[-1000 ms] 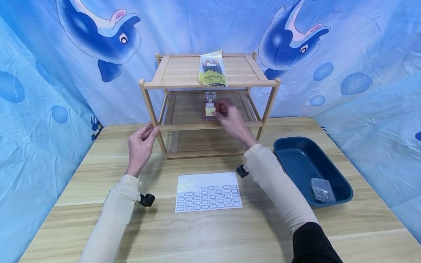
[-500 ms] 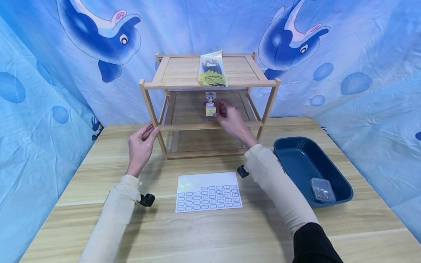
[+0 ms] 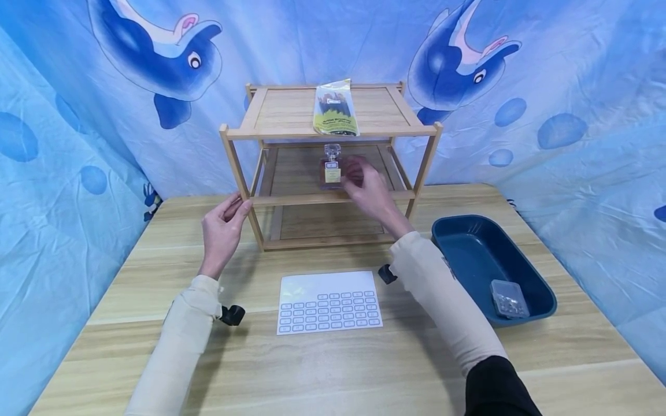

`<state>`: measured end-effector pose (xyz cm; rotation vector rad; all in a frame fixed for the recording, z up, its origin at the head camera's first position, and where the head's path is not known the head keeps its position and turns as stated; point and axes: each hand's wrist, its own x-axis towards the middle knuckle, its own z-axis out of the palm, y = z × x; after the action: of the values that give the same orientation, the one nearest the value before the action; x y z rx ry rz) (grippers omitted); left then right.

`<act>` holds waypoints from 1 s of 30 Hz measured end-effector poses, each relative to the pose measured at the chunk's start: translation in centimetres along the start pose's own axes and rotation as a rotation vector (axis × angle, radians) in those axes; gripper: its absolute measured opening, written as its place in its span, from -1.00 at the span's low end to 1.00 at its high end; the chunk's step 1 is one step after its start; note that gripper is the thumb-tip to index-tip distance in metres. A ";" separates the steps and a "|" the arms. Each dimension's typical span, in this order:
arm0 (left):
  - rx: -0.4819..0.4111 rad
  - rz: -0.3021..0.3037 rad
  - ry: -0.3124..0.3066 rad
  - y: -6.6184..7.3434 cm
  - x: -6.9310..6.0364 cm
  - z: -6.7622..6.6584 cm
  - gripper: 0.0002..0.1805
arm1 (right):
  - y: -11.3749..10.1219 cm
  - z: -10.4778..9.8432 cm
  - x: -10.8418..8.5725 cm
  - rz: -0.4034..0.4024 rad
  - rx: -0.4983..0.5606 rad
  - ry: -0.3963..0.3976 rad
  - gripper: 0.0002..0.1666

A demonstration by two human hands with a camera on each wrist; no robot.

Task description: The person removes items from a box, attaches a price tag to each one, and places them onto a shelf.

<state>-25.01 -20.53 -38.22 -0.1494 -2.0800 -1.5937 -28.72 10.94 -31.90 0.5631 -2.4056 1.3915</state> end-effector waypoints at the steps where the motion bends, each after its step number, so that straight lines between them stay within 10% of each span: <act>1: 0.004 -0.002 0.001 0.0 0.0 0.0 -0.53 | 0.0 0.0 -0.2 -0.009 0.012 0.014 -0.42; 14: -0.005 0.016 0.003 -0.2 -0.2 0.1 -0.53 | 1.1 -0.5 -4.4 -0.229 0.138 0.217 -0.63; 30: 0.027 0.018 -0.031 0.3 -0.7 0.0 -0.49 | 1.6 -0.9 -8.8 -0.252 0.097 0.178 -0.64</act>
<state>-24.27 -20.34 -38.32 -0.1839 -2.1174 -1.5611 -21.66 14.07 -36.59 0.7073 -2.0583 1.3900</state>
